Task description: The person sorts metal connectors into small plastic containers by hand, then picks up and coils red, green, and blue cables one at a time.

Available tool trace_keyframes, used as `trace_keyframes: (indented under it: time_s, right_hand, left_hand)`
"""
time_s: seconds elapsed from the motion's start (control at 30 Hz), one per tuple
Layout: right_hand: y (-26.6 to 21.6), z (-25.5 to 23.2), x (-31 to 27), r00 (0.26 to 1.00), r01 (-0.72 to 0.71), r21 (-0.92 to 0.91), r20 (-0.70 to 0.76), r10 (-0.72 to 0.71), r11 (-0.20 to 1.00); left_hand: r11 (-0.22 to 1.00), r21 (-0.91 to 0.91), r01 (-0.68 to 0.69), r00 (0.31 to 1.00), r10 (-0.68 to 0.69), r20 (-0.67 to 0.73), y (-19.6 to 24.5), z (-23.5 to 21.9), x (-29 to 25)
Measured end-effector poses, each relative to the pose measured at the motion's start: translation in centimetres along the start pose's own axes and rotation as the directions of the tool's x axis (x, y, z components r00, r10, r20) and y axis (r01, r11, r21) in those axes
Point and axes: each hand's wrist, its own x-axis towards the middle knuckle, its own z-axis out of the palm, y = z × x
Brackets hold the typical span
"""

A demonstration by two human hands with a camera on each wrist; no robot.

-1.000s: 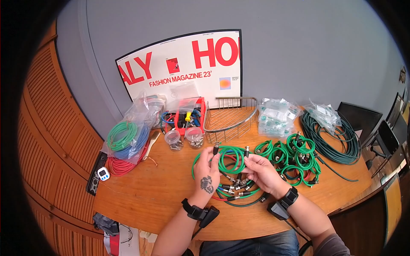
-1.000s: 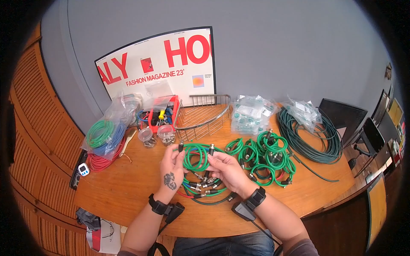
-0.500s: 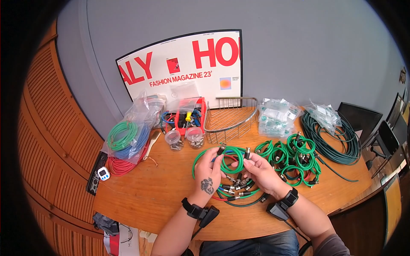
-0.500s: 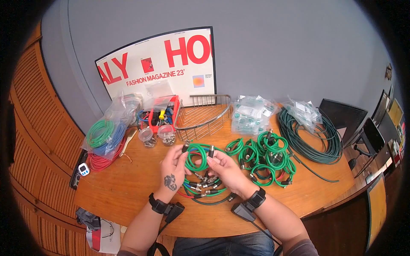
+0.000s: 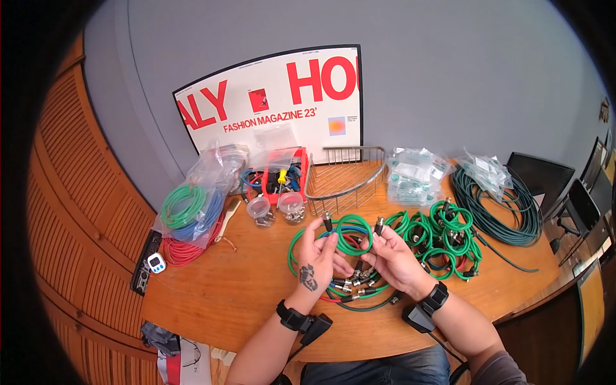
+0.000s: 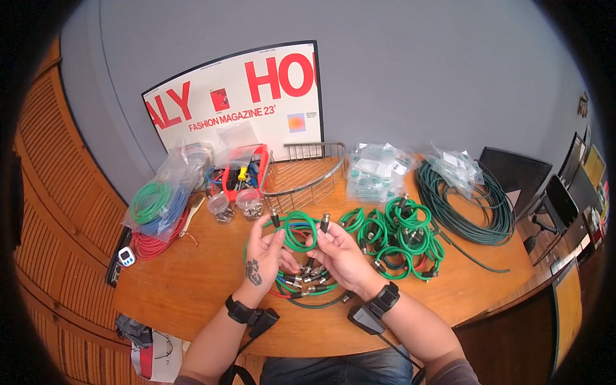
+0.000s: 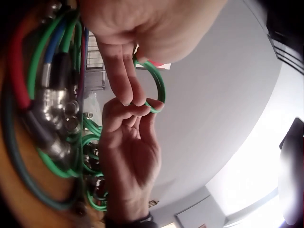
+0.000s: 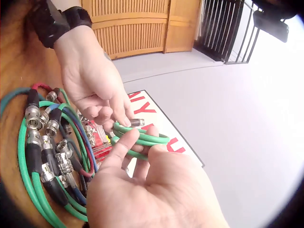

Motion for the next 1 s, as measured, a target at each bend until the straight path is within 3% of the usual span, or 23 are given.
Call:
trace_keyframes:
  time_s: [0.13,0.23,0.33,0.4,0.43,0.5,0.53,0.6,0.73,0.8,0.83,0.93,1.0]
  right_hand:
    - [-0.3,0.1,0.0,0.998,0.059,0.038,0.014,-0.060,0.998]
    - [0.3,0.4,-0.1,0.997,0.080,0.036,0.012,-0.080,0.996]
    - [0.9,0.2,-0.1,0.996,0.090,-0.014,0.029,-0.089,0.996]
    - [1.0,0.3,-0.1,0.995,0.094,-0.051,0.036,-0.092,0.994]
    - [0.8,0.3,-0.1,0.997,0.076,-0.110,-0.002,-0.077,0.991]
    - [0.6,0.2,-0.1,0.997,0.056,-0.169,-0.037,-0.063,0.984]
    - [0.5,0.1,0.0,0.997,0.047,-0.181,-0.051,-0.057,0.982]
    - [0.4,-0.1,0.0,0.997,0.038,-0.196,-0.063,-0.051,0.980]
    - [0.2,0.4,-0.1,0.998,-0.011,-0.179,-0.055,0.001,0.984]
    - [0.2,0.4,-0.1,0.998,-0.031,-0.173,-0.058,0.021,0.984]
    - [0.3,0.1,-0.1,0.999,-0.039,-0.178,-0.028,0.035,0.983]
    - [0.2,0.0,-0.1,0.999,-0.053,-0.184,-0.012,0.052,0.982]
    - [0.2,0.1,-0.1,0.998,-0.060,-0.185,-0.026,0.057,0.981]
  left_hand:
    - [0.989,-0.146,0.036,0.999,-0.038,-0.013,0.0,0.8,0.0]
    - [0.954,-0.267,0.138,0.990,-0.133,0.037,-0.5,0.2,0.5]
    - [0.965,-0.215,0.147,0.989,-0.149,0.009,-0.6,0.0,0.4]
    - [1.000,-0.010,0.025,0.999,-0.025,-0.037,-0.2,0.1,0.3]
    - [1.000,-0.010,0.023,0.999,-0.023,-0.039,-0.5,-0.2,0.4]
    - [0.961,0.222,-0.166,0.973,0.197,-0.122,-1.1,-0.5,0.7]
    - [0.961,0.222,-0.168,0.972,0.198,-0.124,-1.2,-0.6,0.7]
    - [0.871,0.366,-0.327,0.911,0.394,-0.122,-1.1,-0.4,0.8]
    - [0.862,0.374,-0.343,0.905,0.409,-0.113,-1.2,-0.5,0.7]
    - [0.919,0.329,-0.216,0.967,0.248,-0.055,-0.8,-0.3,0.4]
    - [0.920,0.329,-0.214,0.968,0.245,-0.056,-1.0,-0.3,0.3]
    - [0.889,0.395,-0.232,0.963,0.267,-0.035,-1.3,-0.4,0.3]
    - [0.784,0.502,-0.365,0.910,0.414,0.015,-1.3,-0.5,0.4]
